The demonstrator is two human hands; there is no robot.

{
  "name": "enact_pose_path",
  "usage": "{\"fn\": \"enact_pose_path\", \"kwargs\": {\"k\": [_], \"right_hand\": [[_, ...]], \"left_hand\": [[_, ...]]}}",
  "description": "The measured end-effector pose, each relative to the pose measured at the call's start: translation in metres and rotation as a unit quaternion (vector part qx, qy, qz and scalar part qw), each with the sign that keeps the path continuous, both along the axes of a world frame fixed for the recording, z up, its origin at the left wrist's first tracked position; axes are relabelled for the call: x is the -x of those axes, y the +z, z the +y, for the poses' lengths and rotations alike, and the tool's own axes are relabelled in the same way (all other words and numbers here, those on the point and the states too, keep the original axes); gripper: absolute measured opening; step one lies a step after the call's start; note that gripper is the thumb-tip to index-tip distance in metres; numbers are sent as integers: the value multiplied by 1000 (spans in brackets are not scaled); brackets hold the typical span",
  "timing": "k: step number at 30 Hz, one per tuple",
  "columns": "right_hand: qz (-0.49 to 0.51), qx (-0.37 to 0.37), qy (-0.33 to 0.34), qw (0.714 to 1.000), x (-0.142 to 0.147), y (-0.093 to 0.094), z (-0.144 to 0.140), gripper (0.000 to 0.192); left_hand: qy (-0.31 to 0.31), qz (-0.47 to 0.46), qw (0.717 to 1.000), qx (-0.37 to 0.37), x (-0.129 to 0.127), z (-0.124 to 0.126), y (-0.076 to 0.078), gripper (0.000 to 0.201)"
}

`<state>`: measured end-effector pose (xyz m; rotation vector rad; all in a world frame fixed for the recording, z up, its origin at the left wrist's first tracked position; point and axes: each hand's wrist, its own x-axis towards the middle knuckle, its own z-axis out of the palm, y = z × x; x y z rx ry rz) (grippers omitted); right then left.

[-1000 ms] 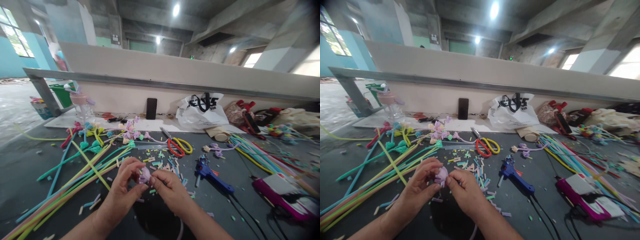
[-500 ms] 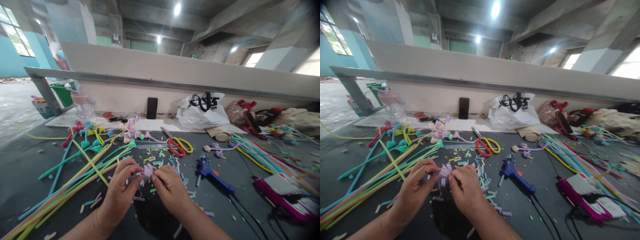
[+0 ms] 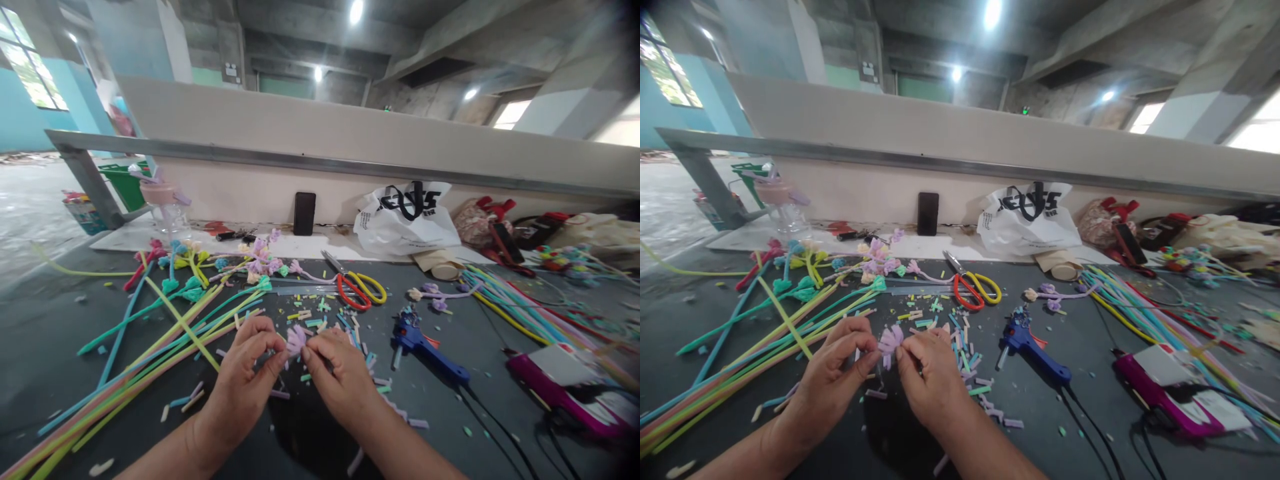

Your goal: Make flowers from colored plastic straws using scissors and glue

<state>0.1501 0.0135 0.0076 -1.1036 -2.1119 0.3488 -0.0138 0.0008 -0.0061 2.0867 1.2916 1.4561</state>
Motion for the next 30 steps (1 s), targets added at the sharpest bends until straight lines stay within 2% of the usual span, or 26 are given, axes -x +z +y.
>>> {"fn": "enact_pose_path", "kwargs": {"k": [7,12,15,17,19,23,26,30], "right_hand": [[-10,17,-5,1000,1,2,1,27],[-5,-22,16,1000,-3,3,2,23],[40,-19,62,997,-8,4,3,21],[120,43,96,987,-11,4,4,21],[228,144,117,956,-13,2,5,23],[398,306,156,851,-11,-4,7,29],[441,378,188,792,-7,-6,7,30],[447,438,209,752,-6,-4,7,27]], "left_hand": [[-25,-3,999,20,-1,0,1,10],[-29,-16,999,21,0,0,0,8],[-18,-70,997,23,3,-2,1,10],[0,-118,992,33,5,-3,2,13],[8,-148,988,47,6,-3,2,14],[3,-158,986,56,4,-2,0,13],[-16,-163,986,34,2,0,-2,12],[-43,-162,986,20,4,-2,1,12]]}}
